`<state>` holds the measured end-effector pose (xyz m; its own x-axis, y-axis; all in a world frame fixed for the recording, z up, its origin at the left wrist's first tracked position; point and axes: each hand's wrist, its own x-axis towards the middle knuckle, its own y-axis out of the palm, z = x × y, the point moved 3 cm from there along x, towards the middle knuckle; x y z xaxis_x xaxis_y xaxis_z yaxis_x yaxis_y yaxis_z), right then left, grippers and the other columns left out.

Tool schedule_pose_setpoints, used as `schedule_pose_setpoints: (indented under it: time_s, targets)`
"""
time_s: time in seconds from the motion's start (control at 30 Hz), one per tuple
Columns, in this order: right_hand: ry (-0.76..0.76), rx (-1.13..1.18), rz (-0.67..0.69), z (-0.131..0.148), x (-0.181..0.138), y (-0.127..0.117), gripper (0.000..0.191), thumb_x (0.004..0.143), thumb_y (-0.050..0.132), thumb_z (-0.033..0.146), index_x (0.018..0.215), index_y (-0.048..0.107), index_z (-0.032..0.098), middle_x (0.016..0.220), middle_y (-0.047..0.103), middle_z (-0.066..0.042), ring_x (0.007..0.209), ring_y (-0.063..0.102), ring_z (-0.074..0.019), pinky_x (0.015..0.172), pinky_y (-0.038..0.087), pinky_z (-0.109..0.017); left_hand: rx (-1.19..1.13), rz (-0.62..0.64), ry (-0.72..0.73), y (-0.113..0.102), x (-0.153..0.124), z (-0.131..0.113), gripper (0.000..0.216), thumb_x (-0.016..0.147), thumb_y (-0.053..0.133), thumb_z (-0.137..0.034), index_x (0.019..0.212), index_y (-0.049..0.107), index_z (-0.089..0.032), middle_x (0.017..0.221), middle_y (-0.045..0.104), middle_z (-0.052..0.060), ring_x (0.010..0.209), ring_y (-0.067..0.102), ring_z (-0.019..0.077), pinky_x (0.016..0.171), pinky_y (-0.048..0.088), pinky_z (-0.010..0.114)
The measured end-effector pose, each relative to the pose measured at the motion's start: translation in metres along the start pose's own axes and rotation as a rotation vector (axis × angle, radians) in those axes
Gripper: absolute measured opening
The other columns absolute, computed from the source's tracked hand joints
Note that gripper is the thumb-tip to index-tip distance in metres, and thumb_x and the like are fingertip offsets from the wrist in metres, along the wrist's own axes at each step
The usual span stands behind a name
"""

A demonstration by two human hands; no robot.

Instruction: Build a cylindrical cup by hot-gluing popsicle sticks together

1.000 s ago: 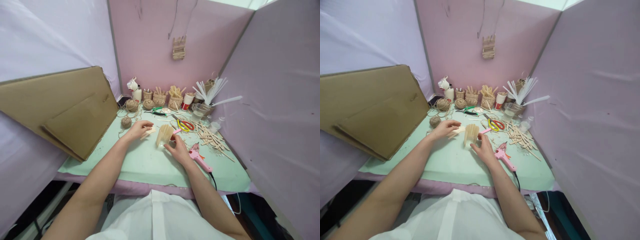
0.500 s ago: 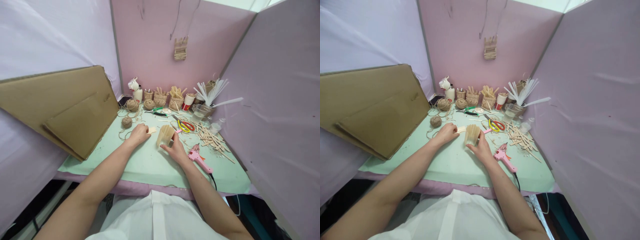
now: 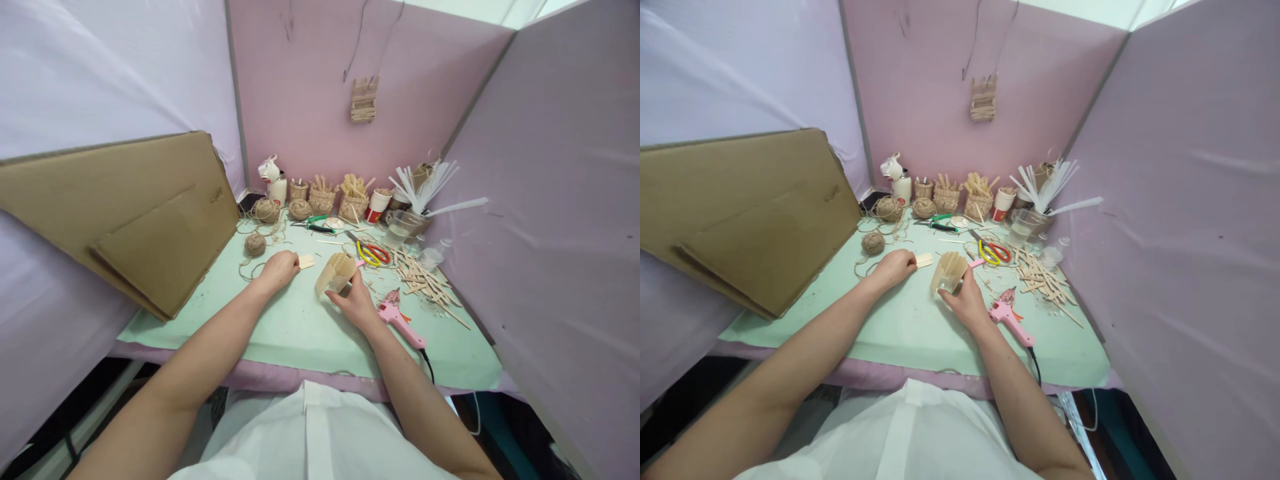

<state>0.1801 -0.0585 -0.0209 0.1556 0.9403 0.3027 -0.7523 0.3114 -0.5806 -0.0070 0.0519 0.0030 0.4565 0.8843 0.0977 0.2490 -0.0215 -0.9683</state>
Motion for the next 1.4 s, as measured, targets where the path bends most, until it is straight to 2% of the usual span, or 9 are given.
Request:
schedule_pose_setpoints:
  time_s: [0.37,0.47,0.53,0.63,0.7,0.93,1.07,1.23,1.4]
  targets:
    - [-0.049,-0.003,0.033,0.002,0.000,-0.001,0.074,0.073,0.069,0.032,0.136,0.034,0.022,0.120,0.060,-0.011,0.107,0.060,-0.0251,0.091,0.048,-0.040,-0.084,-0.041,-0.021,-0.004,-0.002,-0.001,0.021,0.079,0.049,-0.017,0.085,0.069,-0.016,0.091,0.069,0.011,0.087,0.062,0.0221,0.076,0.045,0.030]
    - [-0.101,0.014,-0.024,0.005,-0.001,-0.005,0.076,0.070,0.073,0.034,0.135,0.036,0.020,0.127,0.055,-0.013,0.113,0.055,-0.0260,0.097,0.045,-0.043,-0.378,-0.110,-0.038,-0.013,-0.001,0.002,0.015,0.079,0.053,-0.024,0.080,0.065,-0.015,0.085,0.068,0.007,0.079,0.060,0.0186,0.072,0.045,0.029]
    - [-0.160,0.039,-0.166,0.009,-0.003,-0.013,0.067,0.073,0.070,0.037,0.131,0.041,0.019,0.125,0.054,-0.013,0.113,0.054,-0.0256,0.099,0.043,-0.044,-0.705,-0.097,-0.061,-0.019,-0.003,0.004,0.017,0.077,0.057,-0.031,0.079,0.062,-0.015,0.077,0.065,0.003,0.069,0.056,0.0146,0.065,0.044,0.026]
    - [-0.228,0.084,-0.408,0.021,-0.009,-0.029,0.039,0.082,0.061,0.036,0.117,0.053,0.020,0.110,0.057,-0.009,0.102,0.056,-0.0227,0.096,0.043,-0.042,-1.127,0.017,-0.060,-0.026,-0.009,0.000,0.026,0.073,0.065,-0.040,0.080,0.060,-0.015,0.070,0.060,-0.001,0.059,0.050,0.0090,0.057,0.039,0.022]
    - [-0.251,0.109,-0.459,0.035,-0.013,-0.037,0.023,0.086,0.057,0.035,0.105,0.059,0.021,0.100,0.059,-0.007,0.094,0.057,-0.0208,0.092,0.044,-0.039,-1.307,0.114,-0.012,-0.030,-0.015,-0.006,0.029,0.069,0.070,-0.040,0.079,0.059,-0.015,0.070,0.060,-0.001,0.057,0.050,0.0078,0.055,0.037,0.021]
    - [-0.286,0.103,-0.265,0.084,-0.012,-0.041,0.015,0.089,0.056,0.033,0.082,0.061,0.022,0.084,0.064,-0.002,0.084,0.058,-0.0188,0.083,0.043,-0.034,-1.356,0.406,0.241,-0.031,-0.035,-0.031,0.027,0.068,0.077,-0.034,0.077,0.061,-0.013,0.064,0.056,-0.002,0.053,0.046,0.0061,0.050,0.034,0.019]
    - [-0.265,0.106,-0.218,0.087,-0.011,-0.041,0.018,0.090,0.054,0.032,0.075,0.058,0.022,0.075,0.060,0.000,0.075,0.056,-0.0172,0.075,0.043,-0.031,-1.353,0.492,0.310,-0.030,-0.039,-0.036,0.031,0.067,0.079,-0.037,0.080,0.064,-0.013,0.068,0.060,0.000,0.058,0.050,0.0081,0.053,0.039,0.020]
    - [-0.275,0.168,-0.066,0.086,-0.014,-0.043,0.017,0.090,0.053,0.029,0.075,0.057,0.022,0.076,0.061,0.000,0.076,0.057,-0.0166,0.074,0.044,-0.029,-1.400,0.717,0.387,-0.025,-0.041,-0.038,0.043,0.068,0.078,-0.047,0.094,0.072,-0.013,0.080,0.069,0.007,0.064,0.056,0.0108,0.060,0.043,0.022]
    - [-0.255,0.158,0.021,0.087,-0.015,-0.038,0.017,0.089,0.053,0.029,0.074,0.058,0.022,0.076,0.062,-0.001,0.076,0.058,-0.0166,0.074,0.045,-0.029,-1.378,0.794,0.367,-0.017,-0.041,-0.041,0.036,0.062,0.083,-0.041,0.084,0.074,-0.014,0.076,0.070,0.006,0.062,0.056,0.0108,0.057,0.043,0.021]
